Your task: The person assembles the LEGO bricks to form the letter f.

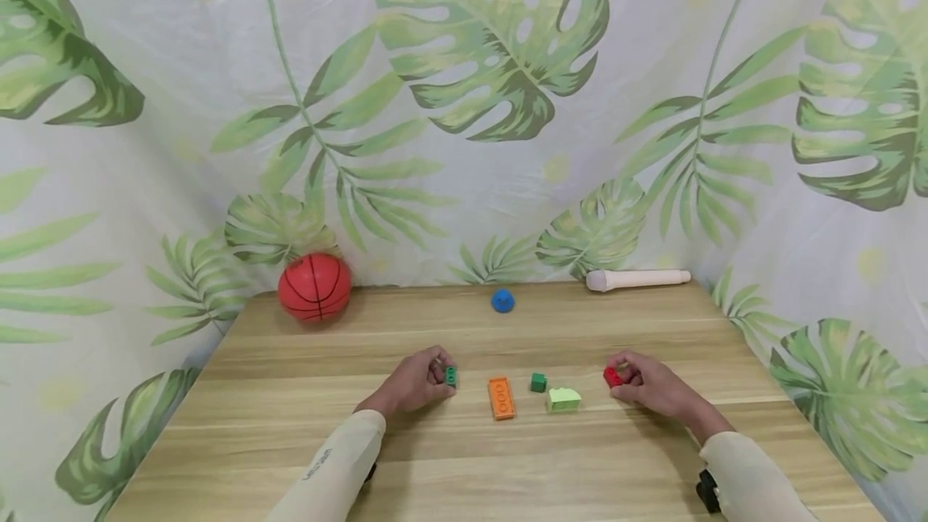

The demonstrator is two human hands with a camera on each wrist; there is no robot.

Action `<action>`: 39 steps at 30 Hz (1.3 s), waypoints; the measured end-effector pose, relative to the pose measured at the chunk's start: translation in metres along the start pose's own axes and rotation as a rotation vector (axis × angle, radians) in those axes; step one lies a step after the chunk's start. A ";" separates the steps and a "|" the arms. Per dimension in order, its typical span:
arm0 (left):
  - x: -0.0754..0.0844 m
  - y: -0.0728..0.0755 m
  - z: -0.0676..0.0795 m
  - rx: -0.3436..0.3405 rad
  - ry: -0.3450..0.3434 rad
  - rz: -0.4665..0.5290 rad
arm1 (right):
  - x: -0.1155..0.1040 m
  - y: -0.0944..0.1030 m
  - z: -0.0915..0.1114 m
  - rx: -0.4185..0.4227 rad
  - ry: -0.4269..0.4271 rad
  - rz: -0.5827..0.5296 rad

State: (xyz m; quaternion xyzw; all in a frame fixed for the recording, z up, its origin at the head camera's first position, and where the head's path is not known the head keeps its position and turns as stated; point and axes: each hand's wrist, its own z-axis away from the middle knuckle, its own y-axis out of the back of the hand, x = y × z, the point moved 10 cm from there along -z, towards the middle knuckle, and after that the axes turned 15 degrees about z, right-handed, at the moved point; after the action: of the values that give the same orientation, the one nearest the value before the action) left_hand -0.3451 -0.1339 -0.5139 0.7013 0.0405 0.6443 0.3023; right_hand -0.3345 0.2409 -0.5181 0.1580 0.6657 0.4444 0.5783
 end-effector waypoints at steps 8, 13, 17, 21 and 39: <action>-0.001 0.000 0.002 0.008 0.018 0.023 | -0.002 0.001 -0.001 0.030 0.015 0.038; -0.005 0.001 0.001 0.022 0.047 0.038 | -0.001 0.002 -0.002 0.048 0.004 0.045; -0.004 0.002 0.001 0.034 0.047 0.061 | 0.001 0.002 -0.003 0.062 -0.028 0.065; -0.004 0.001 0.001 0.038 0.055 0.063 | 0.004 0.000 -0.003 0.063 -0.050 0.087; -0.005 0.002 0.001 0.058 0.069 0.080 | 0.002 0.000 -0.001 0.076 -0.060 0.117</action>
State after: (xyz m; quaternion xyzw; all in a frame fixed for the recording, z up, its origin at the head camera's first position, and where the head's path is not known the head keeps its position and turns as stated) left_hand -0.3452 -0.1377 -0.5173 0.6881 0.0415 0.6785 0.2541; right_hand -0.3362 0.2422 -0.5198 0.2314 0.6541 0.4470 0.5647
